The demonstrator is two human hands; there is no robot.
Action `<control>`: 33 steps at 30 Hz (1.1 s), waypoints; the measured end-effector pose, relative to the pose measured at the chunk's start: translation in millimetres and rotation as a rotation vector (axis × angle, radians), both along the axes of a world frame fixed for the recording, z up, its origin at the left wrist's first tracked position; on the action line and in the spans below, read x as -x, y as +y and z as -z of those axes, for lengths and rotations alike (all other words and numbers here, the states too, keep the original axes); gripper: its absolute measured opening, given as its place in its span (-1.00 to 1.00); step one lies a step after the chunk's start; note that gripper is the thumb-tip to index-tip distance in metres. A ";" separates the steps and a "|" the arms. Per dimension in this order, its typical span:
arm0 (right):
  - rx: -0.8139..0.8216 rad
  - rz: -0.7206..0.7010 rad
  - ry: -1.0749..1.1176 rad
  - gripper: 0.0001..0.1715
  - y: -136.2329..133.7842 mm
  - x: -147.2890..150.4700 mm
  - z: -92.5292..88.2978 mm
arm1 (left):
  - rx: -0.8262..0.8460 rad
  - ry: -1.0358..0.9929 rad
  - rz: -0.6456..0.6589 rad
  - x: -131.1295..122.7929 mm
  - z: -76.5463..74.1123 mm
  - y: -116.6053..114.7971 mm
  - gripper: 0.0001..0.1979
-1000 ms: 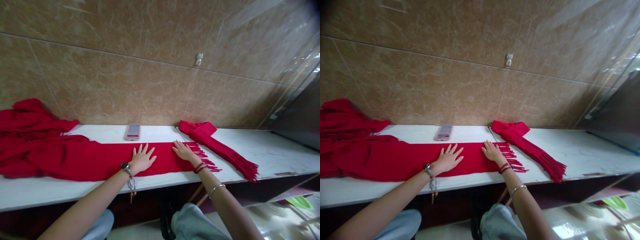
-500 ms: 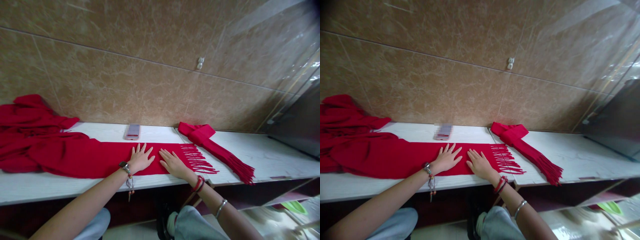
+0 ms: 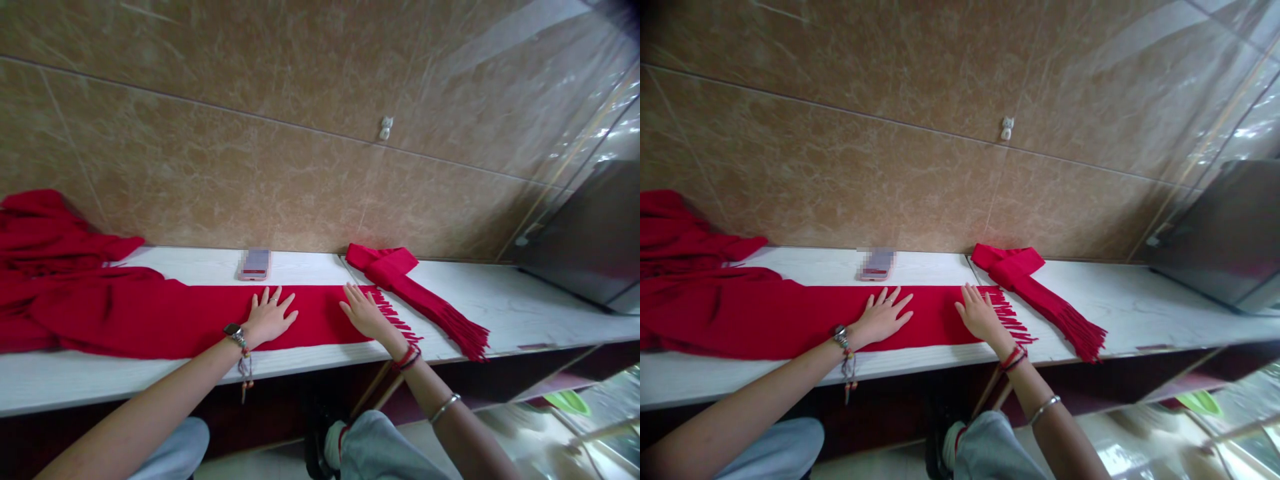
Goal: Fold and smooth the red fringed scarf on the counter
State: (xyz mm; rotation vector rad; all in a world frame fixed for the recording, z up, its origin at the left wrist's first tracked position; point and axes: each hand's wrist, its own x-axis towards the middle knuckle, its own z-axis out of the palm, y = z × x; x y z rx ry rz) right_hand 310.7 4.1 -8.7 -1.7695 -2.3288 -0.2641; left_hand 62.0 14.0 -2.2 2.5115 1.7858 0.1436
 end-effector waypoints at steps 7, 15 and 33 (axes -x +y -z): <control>0.066 -0.256 0.064 -0.43 0.5 64.0 7.9 | -0.017 0.020 0.012 -0.7 -2.5 -2.2 -0.45; 0.055 -0.219 0.049 -0.47 0.9 0.3 19.6 | 0.002 -0.001 0.009 0.7 -6.1 -4.9 -0.45; 0.181 -0.380 0.046 -0.58 -54.6 -37.7 -30.6 | -0.266 -0.015 0.770 -17.3 -17.7 -27.7 -0.72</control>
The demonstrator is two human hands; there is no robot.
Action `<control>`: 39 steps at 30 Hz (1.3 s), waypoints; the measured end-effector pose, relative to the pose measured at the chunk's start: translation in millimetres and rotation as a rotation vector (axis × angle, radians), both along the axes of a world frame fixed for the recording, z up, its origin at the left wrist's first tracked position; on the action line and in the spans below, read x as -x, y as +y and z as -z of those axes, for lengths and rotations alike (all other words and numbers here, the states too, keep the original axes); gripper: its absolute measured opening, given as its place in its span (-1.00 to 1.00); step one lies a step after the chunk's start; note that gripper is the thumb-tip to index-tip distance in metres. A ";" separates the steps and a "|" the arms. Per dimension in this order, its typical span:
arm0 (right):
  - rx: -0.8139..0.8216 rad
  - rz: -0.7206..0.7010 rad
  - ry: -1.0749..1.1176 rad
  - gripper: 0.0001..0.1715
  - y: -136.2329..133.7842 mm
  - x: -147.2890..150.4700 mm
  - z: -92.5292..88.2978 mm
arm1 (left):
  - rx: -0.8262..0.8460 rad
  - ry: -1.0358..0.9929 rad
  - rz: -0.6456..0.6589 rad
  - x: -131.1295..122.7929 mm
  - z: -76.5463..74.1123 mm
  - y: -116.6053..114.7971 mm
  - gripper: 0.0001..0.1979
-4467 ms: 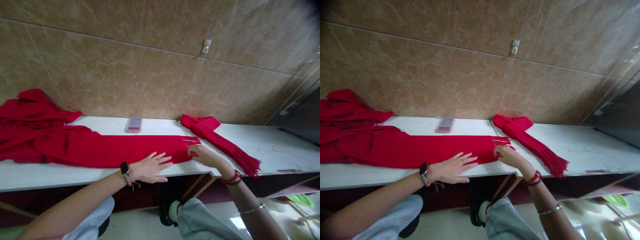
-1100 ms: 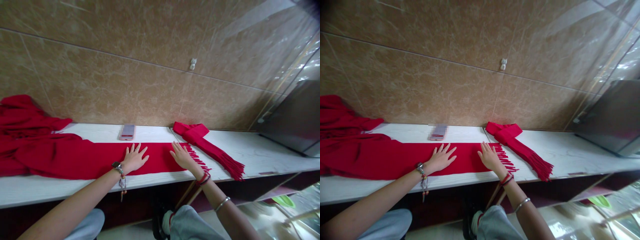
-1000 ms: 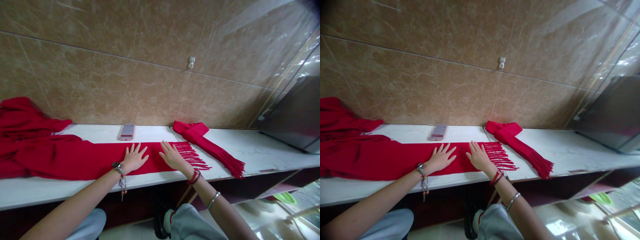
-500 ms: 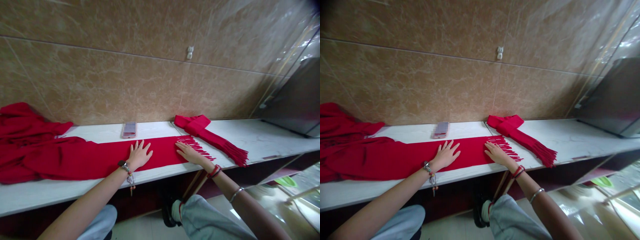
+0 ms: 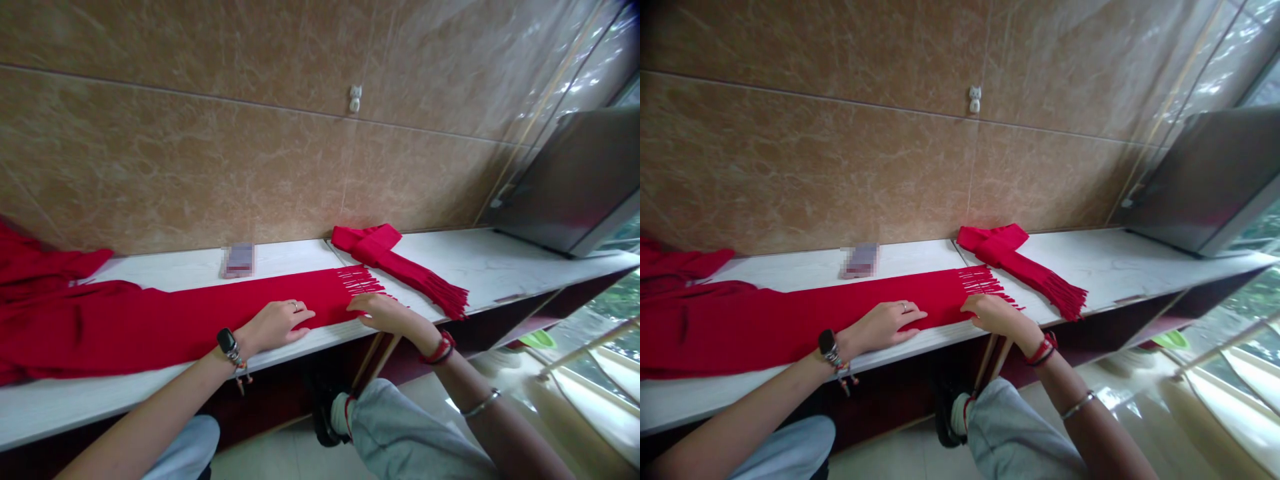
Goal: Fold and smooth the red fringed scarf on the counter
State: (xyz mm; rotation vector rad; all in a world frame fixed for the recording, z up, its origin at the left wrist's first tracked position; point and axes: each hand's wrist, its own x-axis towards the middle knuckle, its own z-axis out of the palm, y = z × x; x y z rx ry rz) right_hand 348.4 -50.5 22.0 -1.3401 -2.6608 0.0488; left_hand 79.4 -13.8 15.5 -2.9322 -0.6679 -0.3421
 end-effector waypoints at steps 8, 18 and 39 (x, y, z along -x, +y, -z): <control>-0.093 0.012 -0.037 -0.62 2.6 1.2 7.9 | 0.013 0.129 -0.042 -3.7 -13.3 -9.4 -0.59; -0.240 0.055 0.026 -0.71 9.3 2.2 13.8 | -0.116 0.127 -0.145 -31.2 -6.9 -18.4 -0.78; -0.474 0.041 -0.064 -0.68 12.4 -9.1 25.6 | -0.185 0.069 -0.062 -41.2 -3.1 -12.0 -0.78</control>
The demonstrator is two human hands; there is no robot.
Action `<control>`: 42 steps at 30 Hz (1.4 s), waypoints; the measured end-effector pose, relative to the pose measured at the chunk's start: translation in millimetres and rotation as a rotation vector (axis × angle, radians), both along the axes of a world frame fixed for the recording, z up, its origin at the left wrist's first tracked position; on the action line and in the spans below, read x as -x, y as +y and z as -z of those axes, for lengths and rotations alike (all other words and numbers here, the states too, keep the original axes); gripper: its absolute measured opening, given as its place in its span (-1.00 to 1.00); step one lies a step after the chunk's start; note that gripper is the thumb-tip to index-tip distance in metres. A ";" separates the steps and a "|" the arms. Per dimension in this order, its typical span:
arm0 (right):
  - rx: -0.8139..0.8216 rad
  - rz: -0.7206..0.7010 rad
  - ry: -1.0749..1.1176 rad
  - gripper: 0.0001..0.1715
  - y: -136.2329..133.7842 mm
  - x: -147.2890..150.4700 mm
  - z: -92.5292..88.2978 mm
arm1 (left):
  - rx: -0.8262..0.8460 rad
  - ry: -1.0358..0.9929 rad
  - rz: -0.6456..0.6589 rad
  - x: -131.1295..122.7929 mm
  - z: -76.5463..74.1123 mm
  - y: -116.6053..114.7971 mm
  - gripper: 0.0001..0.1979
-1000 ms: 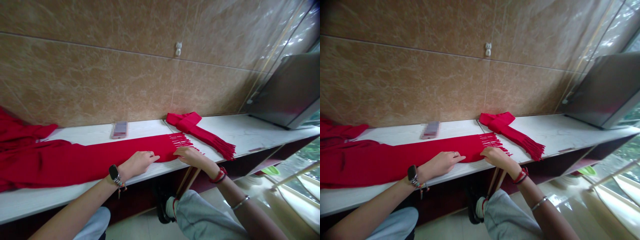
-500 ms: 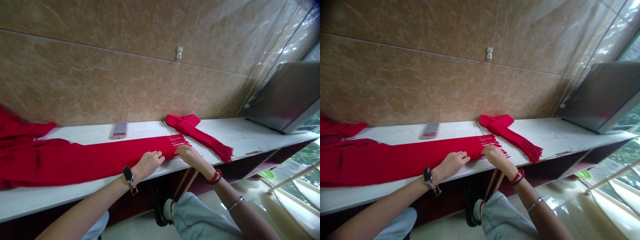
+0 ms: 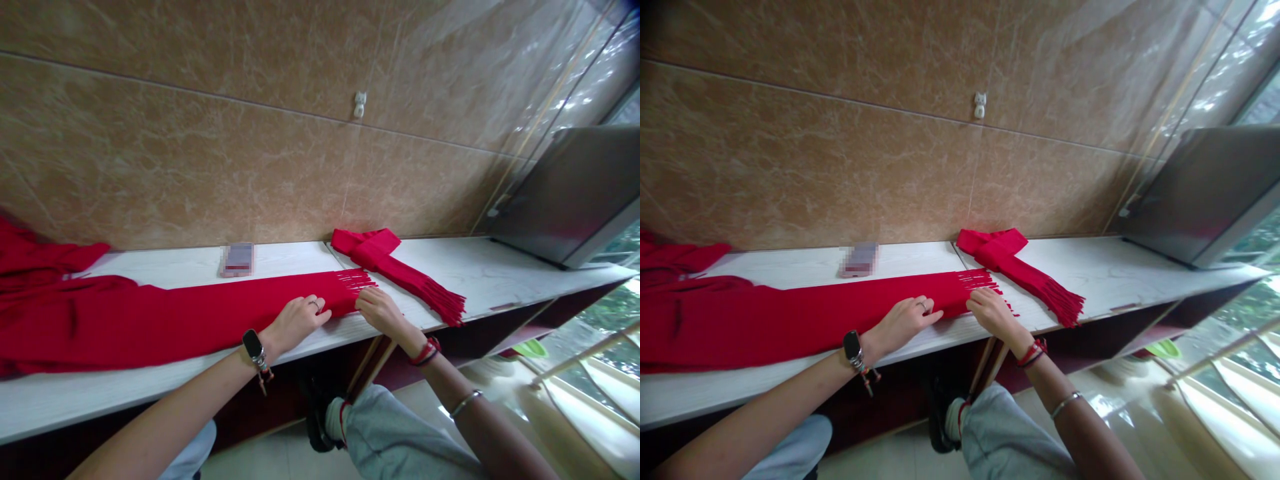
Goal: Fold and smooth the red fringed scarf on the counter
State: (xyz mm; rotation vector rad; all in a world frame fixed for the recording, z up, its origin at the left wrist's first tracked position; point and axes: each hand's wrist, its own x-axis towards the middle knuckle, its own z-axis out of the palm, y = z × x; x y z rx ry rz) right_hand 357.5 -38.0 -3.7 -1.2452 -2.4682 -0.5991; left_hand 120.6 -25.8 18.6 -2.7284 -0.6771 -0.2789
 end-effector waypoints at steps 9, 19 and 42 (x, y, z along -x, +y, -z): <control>0.347 -0.033 -0.029 -0.65 -9.8 5.1 -21.9 | 0.320 -0.041 0.056 6.1 -0.6 1.2 -0.59; 0.419 0.014 0.068 -0.54 -11.6 24.3 -30.8 | 0.173 -0.045 0.034 -9.4 3.4 -12.9 -0.70; 0.389 0.164 0.164 -0.42 17.6 14.7 -13.4 | 0.495 -0.031 -0.046 -8.0 17.3 4.5 -0.59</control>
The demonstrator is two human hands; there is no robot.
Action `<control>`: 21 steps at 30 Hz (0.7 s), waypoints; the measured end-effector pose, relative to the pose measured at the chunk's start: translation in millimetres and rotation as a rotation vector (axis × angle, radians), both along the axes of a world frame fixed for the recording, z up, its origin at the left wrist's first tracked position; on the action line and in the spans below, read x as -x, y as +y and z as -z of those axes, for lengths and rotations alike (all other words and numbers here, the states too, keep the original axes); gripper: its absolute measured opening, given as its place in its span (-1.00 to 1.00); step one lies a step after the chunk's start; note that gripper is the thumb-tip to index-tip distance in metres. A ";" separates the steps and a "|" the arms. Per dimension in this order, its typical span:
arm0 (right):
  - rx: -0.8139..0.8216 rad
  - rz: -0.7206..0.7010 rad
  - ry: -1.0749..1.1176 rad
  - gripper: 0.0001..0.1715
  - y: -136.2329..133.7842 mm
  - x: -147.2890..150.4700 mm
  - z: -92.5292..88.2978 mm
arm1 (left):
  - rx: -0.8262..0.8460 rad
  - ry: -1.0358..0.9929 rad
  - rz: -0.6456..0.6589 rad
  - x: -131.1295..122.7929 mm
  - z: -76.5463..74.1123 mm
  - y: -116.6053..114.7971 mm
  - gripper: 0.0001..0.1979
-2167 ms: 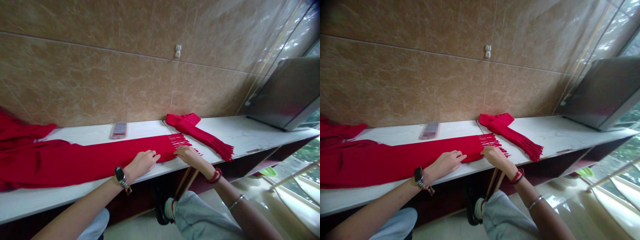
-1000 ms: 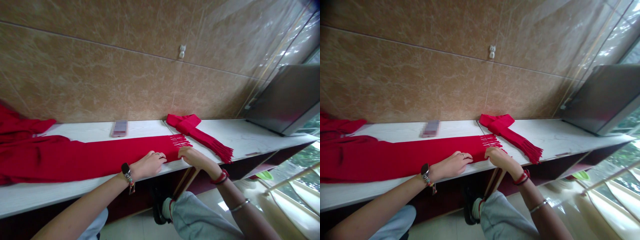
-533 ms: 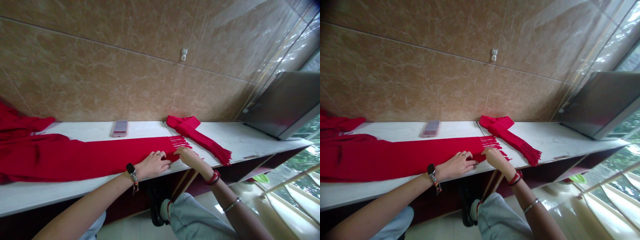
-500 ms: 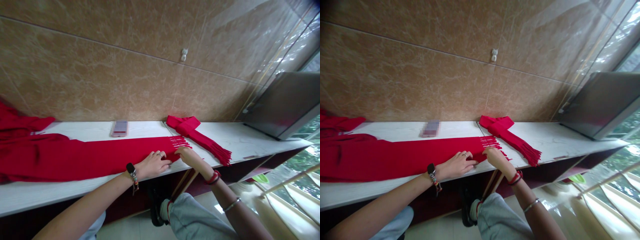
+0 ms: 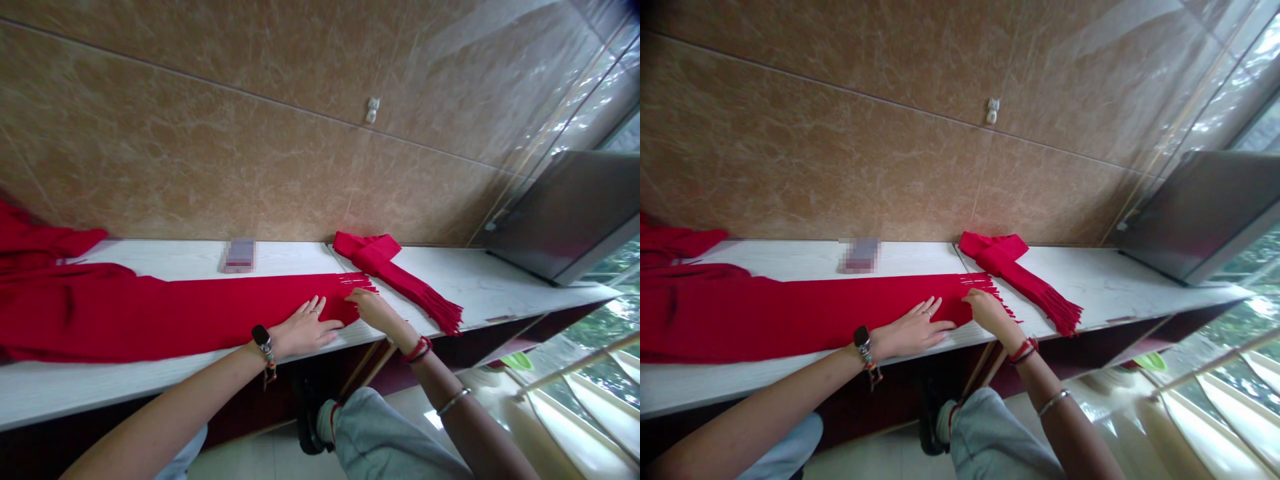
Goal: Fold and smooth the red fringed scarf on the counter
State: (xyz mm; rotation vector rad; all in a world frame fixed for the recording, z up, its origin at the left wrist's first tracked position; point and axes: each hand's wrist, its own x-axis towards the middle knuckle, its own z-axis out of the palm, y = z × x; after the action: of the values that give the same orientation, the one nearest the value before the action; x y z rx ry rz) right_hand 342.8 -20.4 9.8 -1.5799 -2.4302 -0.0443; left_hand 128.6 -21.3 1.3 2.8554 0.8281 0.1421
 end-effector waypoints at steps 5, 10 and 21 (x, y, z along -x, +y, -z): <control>0.003 -0.186 0.057 -0.43 -12.5 19.8 -9.9 | 0.010 -0.014 -0.011 -1.6 -0.3 0.3 -0.61; 0.042 -0.189 0.054 -0.42 -0.2 26.9 -1.2 | -0.003 -0.010 -0.033 -1.3 -0.6 -1.1 -0.61; 0.003 -0.215 0.050 -0.39 18.1 27.0 -1.6 | -0.049 -0.024 -0.023 -0.2 -5.7 -5.2 -0.64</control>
State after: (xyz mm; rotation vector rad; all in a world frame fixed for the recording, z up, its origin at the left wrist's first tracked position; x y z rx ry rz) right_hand 315.9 -2.3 11.4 -1.2961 -2.5460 0.0364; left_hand 128.8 -26.5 6.9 2.8839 0.8649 0.2018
